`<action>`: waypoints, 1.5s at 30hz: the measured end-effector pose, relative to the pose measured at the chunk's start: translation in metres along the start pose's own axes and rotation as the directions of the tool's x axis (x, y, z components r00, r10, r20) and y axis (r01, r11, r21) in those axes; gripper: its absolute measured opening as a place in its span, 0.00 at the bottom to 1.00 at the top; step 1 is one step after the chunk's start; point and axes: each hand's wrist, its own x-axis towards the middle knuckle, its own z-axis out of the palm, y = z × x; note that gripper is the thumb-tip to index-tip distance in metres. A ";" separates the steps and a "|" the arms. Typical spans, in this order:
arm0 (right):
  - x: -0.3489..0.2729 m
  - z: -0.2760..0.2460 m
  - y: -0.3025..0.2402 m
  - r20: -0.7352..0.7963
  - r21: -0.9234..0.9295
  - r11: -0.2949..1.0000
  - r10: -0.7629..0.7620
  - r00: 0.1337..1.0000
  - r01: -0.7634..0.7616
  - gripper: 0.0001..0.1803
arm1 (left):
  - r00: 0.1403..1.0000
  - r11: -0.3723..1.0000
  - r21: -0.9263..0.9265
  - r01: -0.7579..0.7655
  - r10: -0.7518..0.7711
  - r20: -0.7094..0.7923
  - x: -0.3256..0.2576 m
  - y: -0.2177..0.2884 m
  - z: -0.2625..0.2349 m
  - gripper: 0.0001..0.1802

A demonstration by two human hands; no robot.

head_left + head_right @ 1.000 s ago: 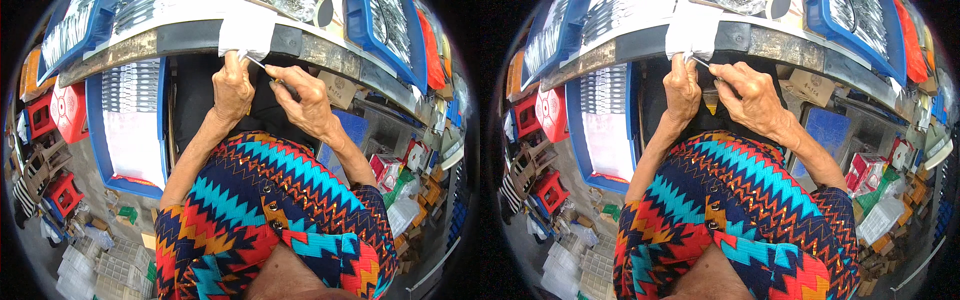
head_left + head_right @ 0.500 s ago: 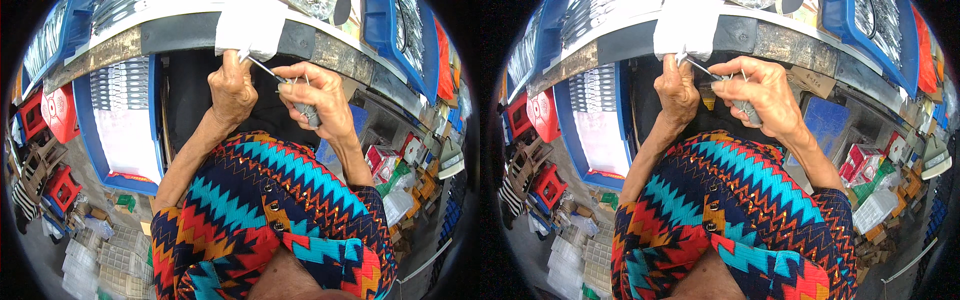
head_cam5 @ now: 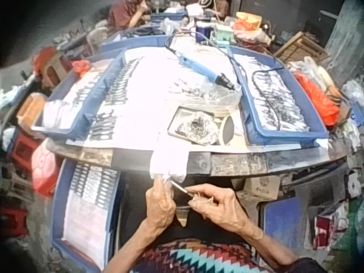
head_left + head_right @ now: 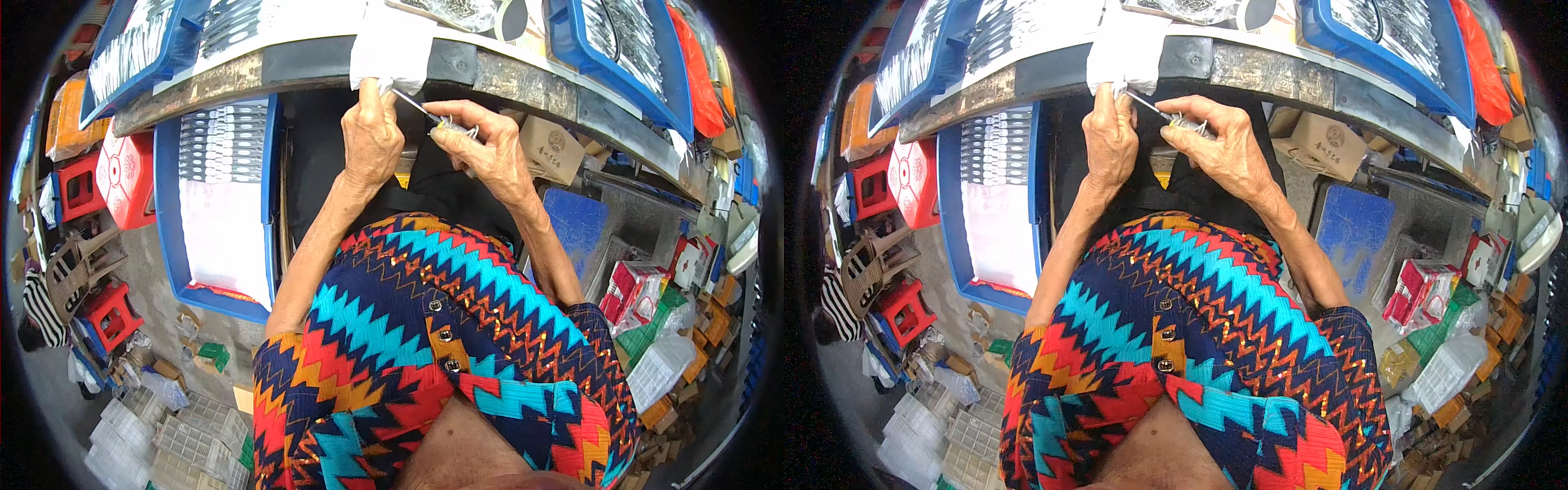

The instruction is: Assembling small plastic hardware components using electric and manual screwdrivers at a workbench.

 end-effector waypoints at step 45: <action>0.004 0.003 -0.018 0.356 -0.876 0.080 -0.560 0.748 0.476 0.20 | 1.000 1.000 0.031 0.003 -0.004 0.026 0.002 0.008 -0.004 0.07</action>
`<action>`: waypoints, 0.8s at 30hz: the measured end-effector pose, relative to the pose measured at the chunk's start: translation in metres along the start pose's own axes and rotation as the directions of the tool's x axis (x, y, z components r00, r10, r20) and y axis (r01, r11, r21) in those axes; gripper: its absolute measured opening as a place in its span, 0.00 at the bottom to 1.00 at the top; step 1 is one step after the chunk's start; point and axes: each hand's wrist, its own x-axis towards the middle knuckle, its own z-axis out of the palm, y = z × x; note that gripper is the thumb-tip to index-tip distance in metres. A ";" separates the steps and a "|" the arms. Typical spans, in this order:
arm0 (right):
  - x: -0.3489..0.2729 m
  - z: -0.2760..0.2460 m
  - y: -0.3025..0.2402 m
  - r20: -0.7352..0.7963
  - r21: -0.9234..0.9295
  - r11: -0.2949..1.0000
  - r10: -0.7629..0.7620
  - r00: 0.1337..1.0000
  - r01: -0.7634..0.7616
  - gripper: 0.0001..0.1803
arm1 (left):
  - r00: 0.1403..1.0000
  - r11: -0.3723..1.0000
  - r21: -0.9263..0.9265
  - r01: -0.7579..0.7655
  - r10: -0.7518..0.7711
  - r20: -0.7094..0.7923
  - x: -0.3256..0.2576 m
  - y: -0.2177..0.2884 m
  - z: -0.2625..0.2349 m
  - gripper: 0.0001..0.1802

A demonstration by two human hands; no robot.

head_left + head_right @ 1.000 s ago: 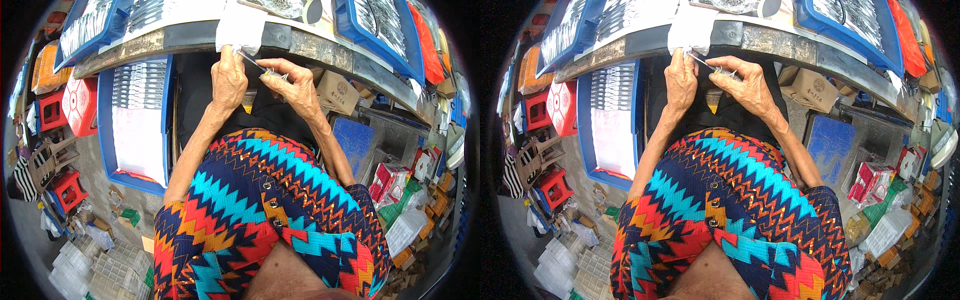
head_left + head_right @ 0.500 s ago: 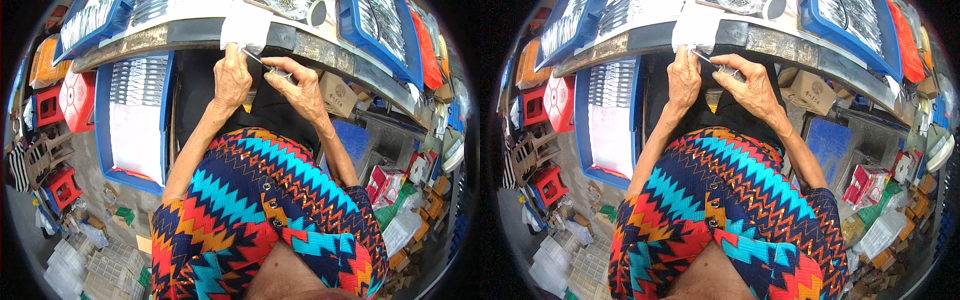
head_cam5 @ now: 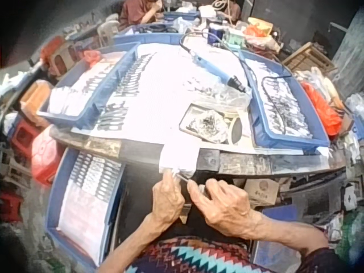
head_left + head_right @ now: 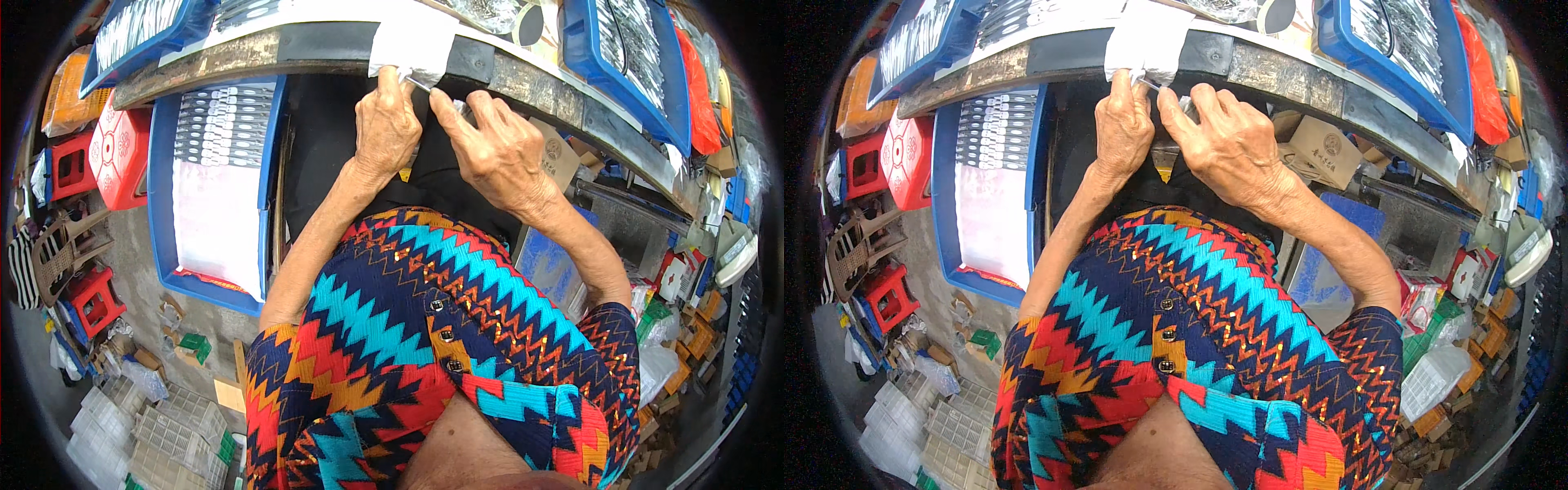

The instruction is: Assembling small plastic hardware components using electric and manual screwdrivers at a workbench.

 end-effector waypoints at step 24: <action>0.004 0.002 0.018 0.864 0.337 -0.801 0.054 0.500 -0.495 0.16 | 0.983 0.972 0.225 -0.071 0.107 -0.150 -0.001 -0.006 0.014 0.07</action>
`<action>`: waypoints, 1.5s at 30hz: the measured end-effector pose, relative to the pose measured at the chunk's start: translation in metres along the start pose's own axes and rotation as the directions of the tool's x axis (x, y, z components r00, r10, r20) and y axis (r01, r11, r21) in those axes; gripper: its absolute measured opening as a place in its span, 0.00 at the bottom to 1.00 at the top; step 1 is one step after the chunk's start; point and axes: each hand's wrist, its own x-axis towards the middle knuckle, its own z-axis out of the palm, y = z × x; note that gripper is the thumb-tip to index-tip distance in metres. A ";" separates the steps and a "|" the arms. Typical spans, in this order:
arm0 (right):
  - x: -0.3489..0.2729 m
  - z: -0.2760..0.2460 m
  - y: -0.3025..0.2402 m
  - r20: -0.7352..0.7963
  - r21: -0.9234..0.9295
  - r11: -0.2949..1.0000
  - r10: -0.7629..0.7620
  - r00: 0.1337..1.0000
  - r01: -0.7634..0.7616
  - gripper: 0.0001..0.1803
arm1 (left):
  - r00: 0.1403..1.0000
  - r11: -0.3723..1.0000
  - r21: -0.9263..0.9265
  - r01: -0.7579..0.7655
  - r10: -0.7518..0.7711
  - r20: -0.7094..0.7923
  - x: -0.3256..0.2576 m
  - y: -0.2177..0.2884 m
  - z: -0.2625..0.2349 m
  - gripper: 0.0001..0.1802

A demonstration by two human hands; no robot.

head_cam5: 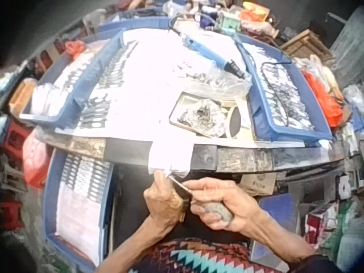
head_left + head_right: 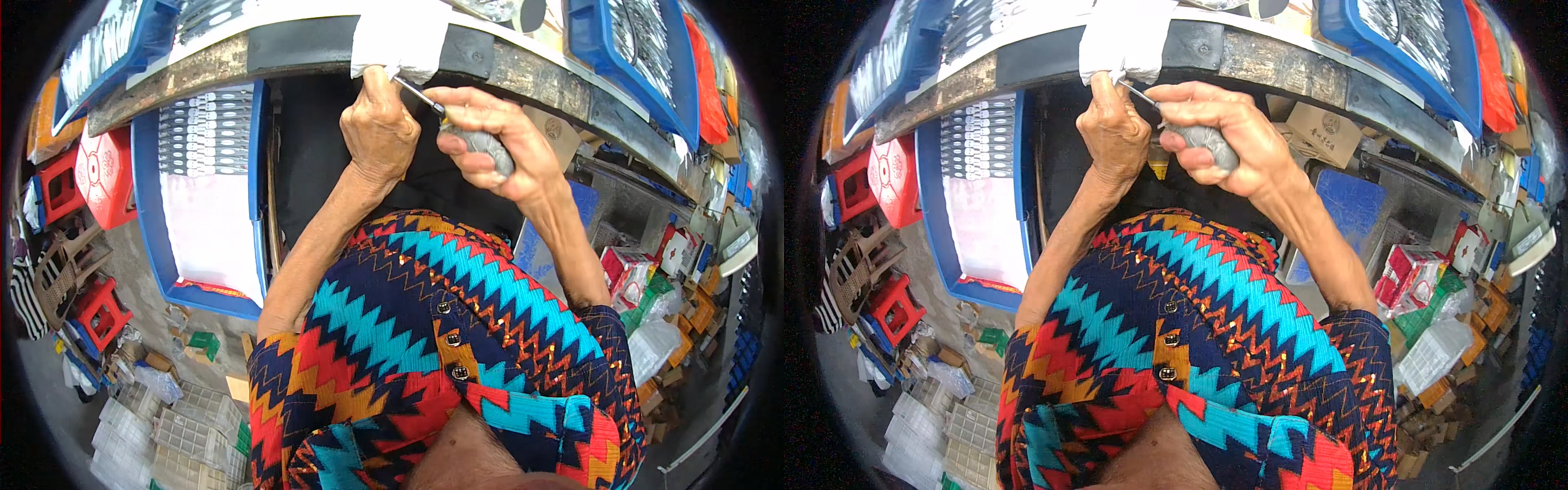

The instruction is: Assembling small plastic hardware components using electric and manual screwdrivers at a workbench.

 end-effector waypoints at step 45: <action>0.000 -0.002 0.004 -0.005 0.241 0.969 0.057 0.998 -0.054 0.16 | 0.998 1.000 -0.015 0.002 -0.003 -0.069 -0.001 0.004 0.005 0.06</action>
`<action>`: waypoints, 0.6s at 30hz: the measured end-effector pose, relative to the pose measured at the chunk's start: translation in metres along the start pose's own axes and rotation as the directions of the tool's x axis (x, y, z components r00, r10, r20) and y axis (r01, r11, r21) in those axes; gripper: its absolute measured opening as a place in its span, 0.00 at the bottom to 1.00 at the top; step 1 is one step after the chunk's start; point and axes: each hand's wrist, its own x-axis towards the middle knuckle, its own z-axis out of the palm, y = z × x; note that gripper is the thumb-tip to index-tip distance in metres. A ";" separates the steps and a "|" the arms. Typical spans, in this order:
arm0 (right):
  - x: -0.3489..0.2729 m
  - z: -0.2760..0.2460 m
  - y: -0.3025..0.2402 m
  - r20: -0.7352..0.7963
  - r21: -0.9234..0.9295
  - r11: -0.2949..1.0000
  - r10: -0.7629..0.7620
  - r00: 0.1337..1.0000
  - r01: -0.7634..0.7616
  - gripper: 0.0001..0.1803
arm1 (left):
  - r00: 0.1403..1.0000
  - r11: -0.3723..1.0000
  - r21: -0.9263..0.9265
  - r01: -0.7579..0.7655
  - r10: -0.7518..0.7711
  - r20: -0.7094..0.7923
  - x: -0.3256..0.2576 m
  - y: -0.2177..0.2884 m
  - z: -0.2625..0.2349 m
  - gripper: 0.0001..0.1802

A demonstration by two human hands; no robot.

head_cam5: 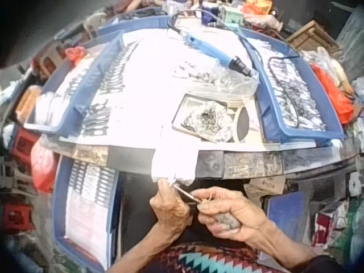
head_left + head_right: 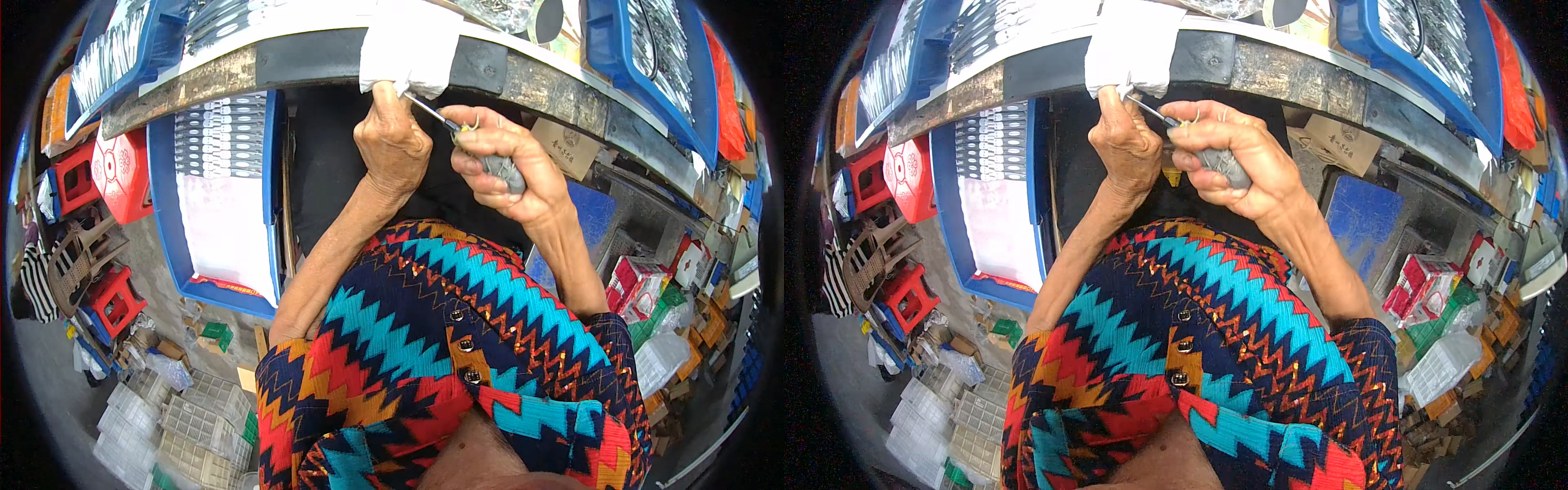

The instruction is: Assembling small plastic hardware components using electric and manual screwdrivers at a workbench.

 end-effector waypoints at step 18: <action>0.002 -0.020 0.024 0.169 -0.609 0.623 -0.503 0.848 0.491 0.16 | 0.974 0.989 -0.102 0.111 -0.088 0.207 0.002 -0.004 -0.015 0.08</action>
